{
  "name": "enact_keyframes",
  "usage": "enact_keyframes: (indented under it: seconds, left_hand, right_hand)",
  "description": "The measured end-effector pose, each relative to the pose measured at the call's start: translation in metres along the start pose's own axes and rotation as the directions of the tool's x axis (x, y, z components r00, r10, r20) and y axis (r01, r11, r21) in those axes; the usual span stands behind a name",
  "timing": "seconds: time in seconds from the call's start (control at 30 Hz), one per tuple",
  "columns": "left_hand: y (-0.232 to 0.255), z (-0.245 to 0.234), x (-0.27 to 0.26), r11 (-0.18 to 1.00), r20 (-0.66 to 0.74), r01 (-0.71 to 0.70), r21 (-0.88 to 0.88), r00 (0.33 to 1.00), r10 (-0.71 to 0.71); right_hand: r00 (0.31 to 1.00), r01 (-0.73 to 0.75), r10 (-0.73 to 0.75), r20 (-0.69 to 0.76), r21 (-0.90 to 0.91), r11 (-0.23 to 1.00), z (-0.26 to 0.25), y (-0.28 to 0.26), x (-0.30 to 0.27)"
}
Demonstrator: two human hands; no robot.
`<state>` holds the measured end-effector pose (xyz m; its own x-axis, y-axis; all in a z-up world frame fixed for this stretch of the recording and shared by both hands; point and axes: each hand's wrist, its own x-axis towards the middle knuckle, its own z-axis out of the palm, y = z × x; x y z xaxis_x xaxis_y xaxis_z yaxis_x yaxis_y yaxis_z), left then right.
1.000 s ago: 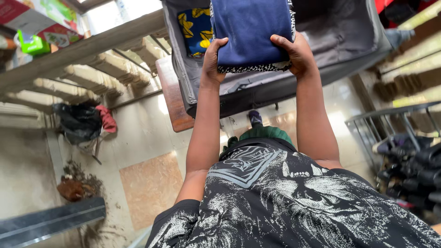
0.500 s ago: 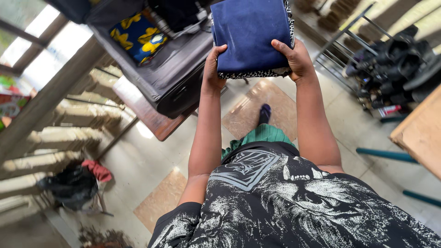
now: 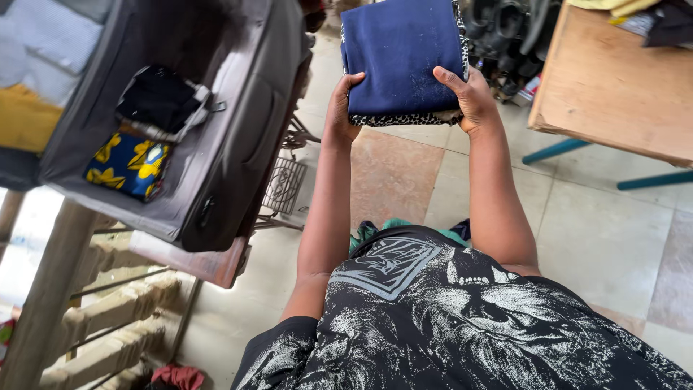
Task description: The person removes several folded garments and a black mesh bag from a suitcase and stacks them onto a wooden table.
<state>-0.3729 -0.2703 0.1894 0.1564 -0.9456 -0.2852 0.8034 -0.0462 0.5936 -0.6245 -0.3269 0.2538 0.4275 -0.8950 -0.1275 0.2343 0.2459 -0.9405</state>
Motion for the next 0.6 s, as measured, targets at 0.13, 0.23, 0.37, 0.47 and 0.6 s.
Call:
enact_keyframes:
  seconds: [0.13,0.23,0.37,0.47,0.6]
  left_hand:
    - [-0.047,0.048,0.019,0.995,0.067,0.099,-0.02,0.993,-0.097]
    - [-0.081,0.08,0.027,0.991,0.094,0.131,0.001,0.987,-0.13]
    - [-0.118,0.116,0.038,0.987,0.108,0.159,0.034,0.981,-0.162]
    - [-0.142,0.138,0.047,0.982,0.124,0.181,0.048,0.975,-0.185]
    - [-0.18,0.169,0.061,0.974,0.134,0.209,0.086,0.966,-0.219]
  right_hand:
    - [0.986,-0.055,0.052,-0.156,-0.011,0.998,-0.051,-0.028,-0.025]
    - [0.988,0.014,-0.014,-0.152,-0.004,1.0,-0.094,-0.041,-0.036]
    - [0.977,0.008,-0.012,-0.211,-0.019,1.0,-0.141,-0.058,-0.047]
    - [0.975,0.03,-0.029,-0.221,0.001,1.0,-0.17,-0.067,-0.055]
    - [0.95,-0.015,0.015,-0.313,0.002,1.0,-0.216,-0.074,-0.067]
